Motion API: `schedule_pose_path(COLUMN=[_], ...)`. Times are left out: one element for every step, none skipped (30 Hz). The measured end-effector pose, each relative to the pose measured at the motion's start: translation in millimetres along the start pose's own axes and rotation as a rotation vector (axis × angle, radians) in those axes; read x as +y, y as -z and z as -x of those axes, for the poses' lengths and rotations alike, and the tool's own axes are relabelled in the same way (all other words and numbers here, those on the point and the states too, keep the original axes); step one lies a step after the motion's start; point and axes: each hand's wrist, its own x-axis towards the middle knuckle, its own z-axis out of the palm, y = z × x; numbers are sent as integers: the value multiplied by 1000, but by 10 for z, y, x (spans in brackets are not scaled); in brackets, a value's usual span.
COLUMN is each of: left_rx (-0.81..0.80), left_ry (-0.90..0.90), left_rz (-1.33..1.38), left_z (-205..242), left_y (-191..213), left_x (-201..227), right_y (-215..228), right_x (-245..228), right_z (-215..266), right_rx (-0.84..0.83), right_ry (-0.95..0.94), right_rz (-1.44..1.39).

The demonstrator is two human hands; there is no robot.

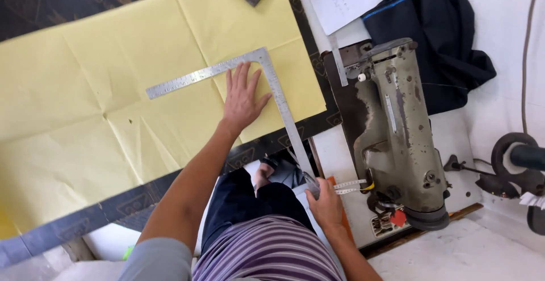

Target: The person measures and marks a large sheet of yellow fabric on a work table using a metal L-square ruler and a pen. They draw straight lines and reference a notebook for measurements. Later, they use a yellow tape measure to mark additional points on the fabric.

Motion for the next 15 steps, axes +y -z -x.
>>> schedule_pose_path(left_rx=[3,-41,-87,-94,-107,-115,-117,-99,-81,-84,-108,-137,-142,-163,-184], left_ry=[17,-3,-23,-11,27,61,70,53,36,31,31,33,31,27,23], left_rz=[-1,-46,-90,-88,-120,-152,-151,-158,-165,-166,-169,-166,-160,-184,-208], left_z=[-21,-35,-54,-16,17,10,44,57,64,55,45,61,46,46,50], left_y=[-48,-92,-137,-232,-323,-407,-402,-383,-358,-376,-394,-434,-425,-421,-416], left_x=[22,40,54,66,76,73,97,105,112,93,70,76,67,66,60], right_y=[-50,-116,-180,-280,-377,-464,-421,-389,-351,-355,-360,-352,-350,-333,-320], right_x=[75,141,206,309,406,484,460,411,356,359,360,391,372,369,362], right_z=[-19,-14,-14,-32,-51,-100,-93,-94,-98,-110,-126,-111,-111,-112,-110], right_rx=[-9,13,35,22,162,308,301,307,313,314,317,315,313,311,310], right_ry=[10,45,80,80,157,239,242,272,301,298,298,294,287,289,291], right_rz=[11,9,7,13,105,195,200,191,182,179,172,171,173,146,119])
